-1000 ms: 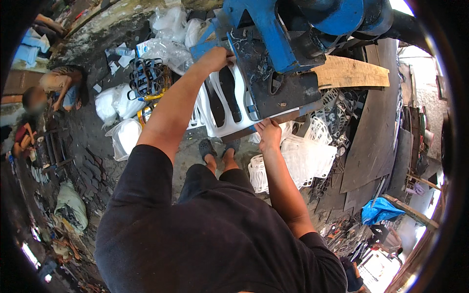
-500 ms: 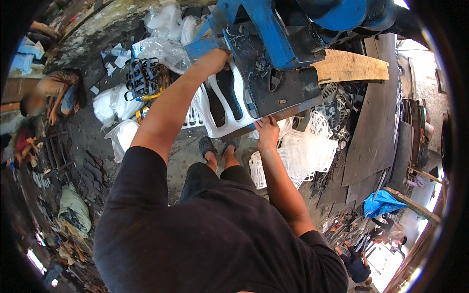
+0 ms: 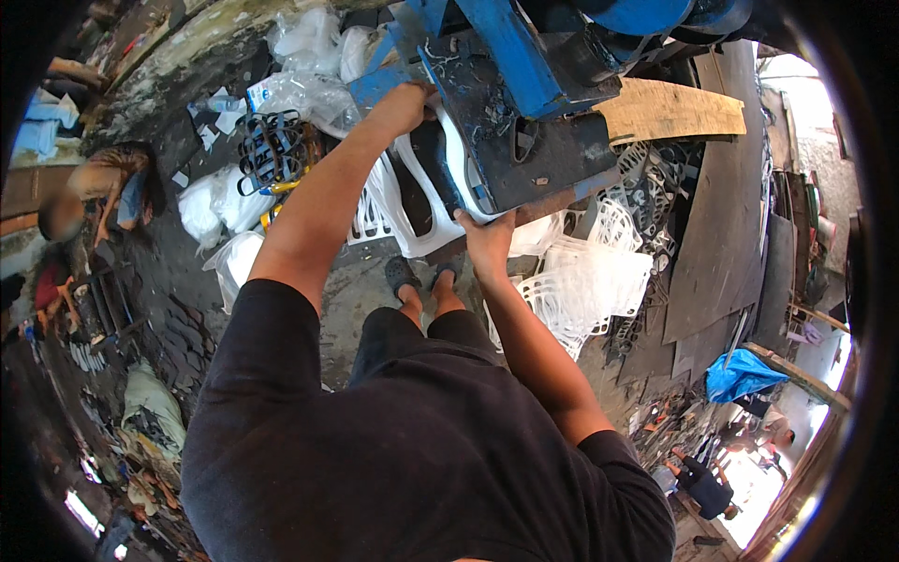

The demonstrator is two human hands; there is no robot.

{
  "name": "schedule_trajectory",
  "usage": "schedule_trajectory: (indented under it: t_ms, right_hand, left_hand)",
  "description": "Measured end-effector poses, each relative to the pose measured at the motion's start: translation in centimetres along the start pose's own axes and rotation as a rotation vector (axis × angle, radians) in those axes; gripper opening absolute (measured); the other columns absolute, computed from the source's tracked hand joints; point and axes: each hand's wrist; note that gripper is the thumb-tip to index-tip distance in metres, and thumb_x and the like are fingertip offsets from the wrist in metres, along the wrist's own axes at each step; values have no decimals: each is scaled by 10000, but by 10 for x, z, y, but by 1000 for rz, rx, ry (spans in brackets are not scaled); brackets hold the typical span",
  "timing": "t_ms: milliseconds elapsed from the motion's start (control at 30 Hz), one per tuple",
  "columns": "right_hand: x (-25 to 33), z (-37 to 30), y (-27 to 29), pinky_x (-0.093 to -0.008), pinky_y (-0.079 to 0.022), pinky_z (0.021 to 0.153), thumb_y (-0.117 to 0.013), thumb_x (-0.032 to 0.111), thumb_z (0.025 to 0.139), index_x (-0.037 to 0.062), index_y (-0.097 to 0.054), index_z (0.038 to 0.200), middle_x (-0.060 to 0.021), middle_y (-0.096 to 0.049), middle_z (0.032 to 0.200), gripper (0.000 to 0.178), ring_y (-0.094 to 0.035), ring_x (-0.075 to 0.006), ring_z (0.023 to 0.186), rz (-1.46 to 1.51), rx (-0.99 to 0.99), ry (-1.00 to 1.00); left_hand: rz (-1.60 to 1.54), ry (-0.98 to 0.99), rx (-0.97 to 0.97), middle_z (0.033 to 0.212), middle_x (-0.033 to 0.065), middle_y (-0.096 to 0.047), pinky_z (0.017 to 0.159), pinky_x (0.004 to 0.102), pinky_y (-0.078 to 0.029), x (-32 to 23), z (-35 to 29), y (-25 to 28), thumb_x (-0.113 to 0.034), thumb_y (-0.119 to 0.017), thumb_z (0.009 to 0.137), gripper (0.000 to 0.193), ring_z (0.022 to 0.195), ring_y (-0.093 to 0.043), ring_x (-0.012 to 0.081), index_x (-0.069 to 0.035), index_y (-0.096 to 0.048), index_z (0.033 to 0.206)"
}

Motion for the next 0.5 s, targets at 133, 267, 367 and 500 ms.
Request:
schedule_trajectory:
  t_ms: [133,267,367,500]
  right_hand:
    - [3,-4,-6,-450,-359,1047,-822,91,702,-87,-249,1407,-325,-422,1317,926,-463,-452,1178,-97,-47,-23]
    - [8,-7,-7,-446,-357,1046,-825,151,719,-125,-226,1400,-347,-422,1291,948,-454,-458,1187,-154,-29,-84]
    - [13,-12,-9,-455,-374,1020,-808,173,742,-139,-237,1388,-352,-428,1272,917,-478,-461,1148,-369,-115,20]
    - [23,-7,10,-420,-416,962,-819,152,734,-124,-248,1395,-324,-431,1252,917,-494,-410,1099,-80,54,-143]
  left_hand:
    - [-28,38,11,1165,216,-651,916,459,-508,-6,-2,7,-189,-706,812,449,1074,-616,407,-91,-630,1243]
    - [-61,59,13,1148,226,-656,912,451,-511,3,0,-1,-216,-709,818,443,1069,-621,406,-84,-638,1235]
    - [-118,39,101,1183,203,-657,954,419,-494,0,5,6,-192,-704,821,476,1100,-618,367,-65,-624,1272]
    - [-215,23,118,1170,226,-653,926,435,-490,18,15,3,-253,-663,850,447,1079,-617,394,-59,-630,1251]
Point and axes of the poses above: each hand's wrist, its own z-axis towards the middle knuckle, its own y-axis out of the back of the hand, x = y × z
